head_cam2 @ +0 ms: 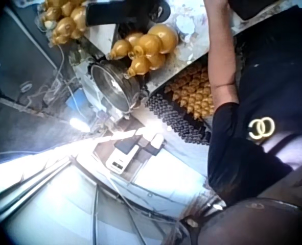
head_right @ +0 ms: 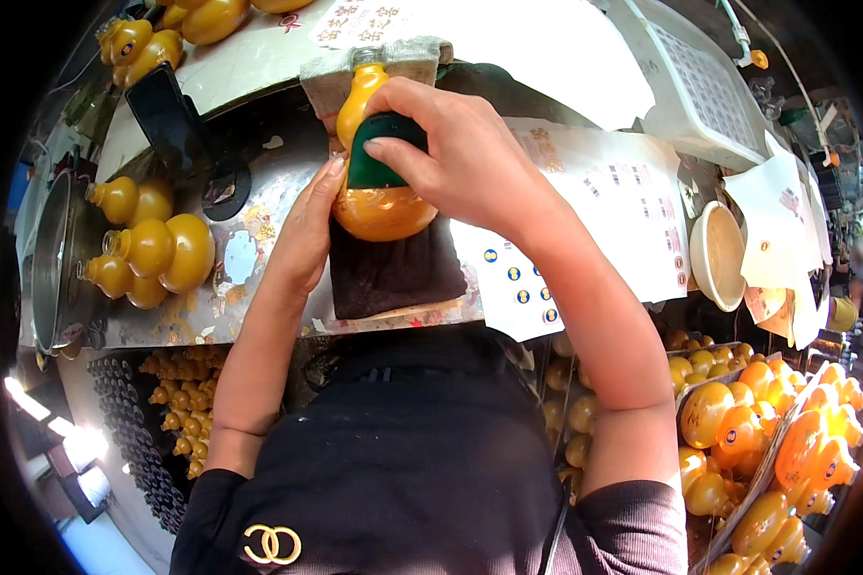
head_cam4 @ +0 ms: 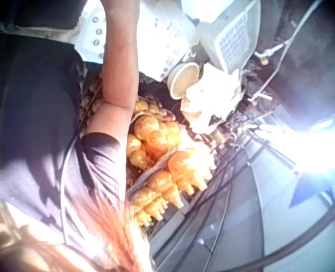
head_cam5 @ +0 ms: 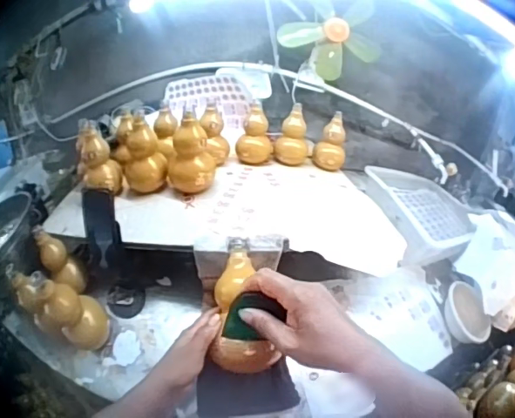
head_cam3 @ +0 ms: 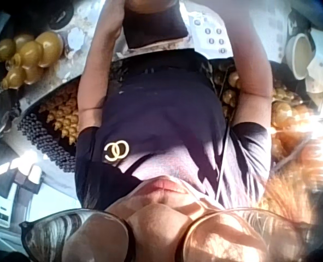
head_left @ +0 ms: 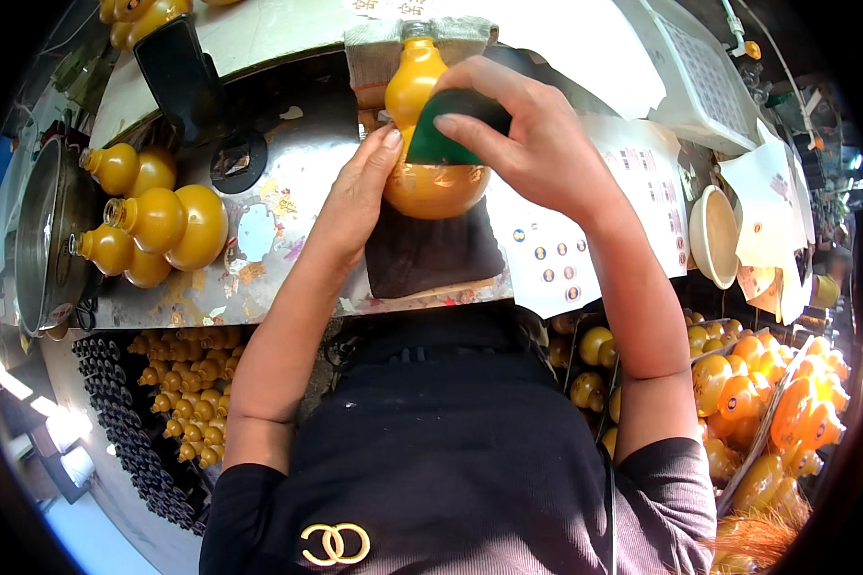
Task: The person applies small round stickers to yellow gourd-shaped objects and rubs them with a green tool. They handle the gourds one at a time, placing stickers on the upper and lower sections, then smoothing them with the tool before setting the gourds aside.
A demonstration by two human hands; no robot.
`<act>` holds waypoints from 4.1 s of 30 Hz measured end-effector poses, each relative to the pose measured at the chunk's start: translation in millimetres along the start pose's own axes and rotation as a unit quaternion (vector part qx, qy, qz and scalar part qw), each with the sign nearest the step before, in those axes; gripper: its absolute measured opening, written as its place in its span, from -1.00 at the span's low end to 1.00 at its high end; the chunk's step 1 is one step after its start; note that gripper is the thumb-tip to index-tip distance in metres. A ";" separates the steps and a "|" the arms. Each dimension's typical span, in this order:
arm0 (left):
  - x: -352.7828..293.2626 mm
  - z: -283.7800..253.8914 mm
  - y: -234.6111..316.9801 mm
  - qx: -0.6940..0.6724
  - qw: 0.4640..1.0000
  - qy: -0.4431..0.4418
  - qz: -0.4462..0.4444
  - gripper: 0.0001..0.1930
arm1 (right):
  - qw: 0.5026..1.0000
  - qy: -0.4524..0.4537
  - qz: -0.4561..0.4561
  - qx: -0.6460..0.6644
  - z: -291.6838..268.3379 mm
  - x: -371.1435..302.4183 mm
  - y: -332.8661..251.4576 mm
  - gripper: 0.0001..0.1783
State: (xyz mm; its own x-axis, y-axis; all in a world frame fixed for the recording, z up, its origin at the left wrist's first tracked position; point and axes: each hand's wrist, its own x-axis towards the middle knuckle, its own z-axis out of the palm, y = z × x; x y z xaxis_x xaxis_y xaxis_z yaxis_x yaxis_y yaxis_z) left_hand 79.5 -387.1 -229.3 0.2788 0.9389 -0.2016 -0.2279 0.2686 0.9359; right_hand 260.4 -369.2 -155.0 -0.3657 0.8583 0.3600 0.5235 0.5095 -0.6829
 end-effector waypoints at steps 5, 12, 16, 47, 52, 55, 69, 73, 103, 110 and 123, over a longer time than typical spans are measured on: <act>1.2 -1.5 1.8 0.029 0.999 -0.010 0.008 -0.46 | 0.995 0.101 0.021 -0.006 5.8 -1.4 11.7 -0.70; 4.7 1.1 -9.5 0.146 0.987 -0.009 0.067 -0.31 | 0.978 0.149 0.070 0.125 19.7 -46.8 35.8 -0.70; 7.0 0.5 -6.6 0.088 0.993 -0.039 0.071 -0.29 | 0.972 0.179 0.104 0.115 24.5 -46.8 55.5 -0.73; 13.5 -12.0 -10.6 0.036 0.996 -0.071 0.025 -0.46 | 0.966 0.138 -0.156 -0.150 101.3 -92.8 -13.9 -0.78; 14.3 -19.8 -18.6 0.005 0.998 -0.068 -0.001 -0.47 | 0.949 0.212 -0.163 -0.165 76.0 -83.4 -38.5 -0.75; 14.3 -20.1 -14.5 0.013 0.998 -0.064 -0.022 -0.51 | 0.945 0.167 -0.145 -0.242 78.4 -68.6 -31.2 -0.76; 5.4 -13.7 -1.0 -0.052 0.997 -0.014 -0.047 -0.42 | 0.998 -0.027 0.023 -0.050 14.2 3.1 -20.0 -0.72; 3.6 -12.0 5.0 -0.071 0.995 -0.052 -0.053 -0.36 | 0.995 -0.029 -0.003 -0.099 5.4 25.9 6.8 -0.69; 14.6 -8.1 7.2 0.306 0.912 0.133 0.238 -0.58 | 0.960 0.188 -0.207 0.003 23.6 -78.6 50.8 -0.64; 61.5 8.5 73.5 0.579 0.741 0.066 0.334 -0.70 | 0.927 0.230 0.109 0.274 14.9 -119.5 36.3 -0.76; 10.2 0.3 129.8 0.420 0.875 -0.118 0.211 -0.86 | 0.874 0.289 0.183 0.344 14.6 -144.8 58.7 -0.76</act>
State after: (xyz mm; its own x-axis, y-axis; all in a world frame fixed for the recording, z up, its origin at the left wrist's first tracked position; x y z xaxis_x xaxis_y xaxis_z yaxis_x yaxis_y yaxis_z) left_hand 53.1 -342.7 -109.7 0.5420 0.8195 0.1861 0.3813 -0.4371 0.8146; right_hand 332.9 -464.4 -256.5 0.2840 0.9449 0.1631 -0.1353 0.2079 -0.9688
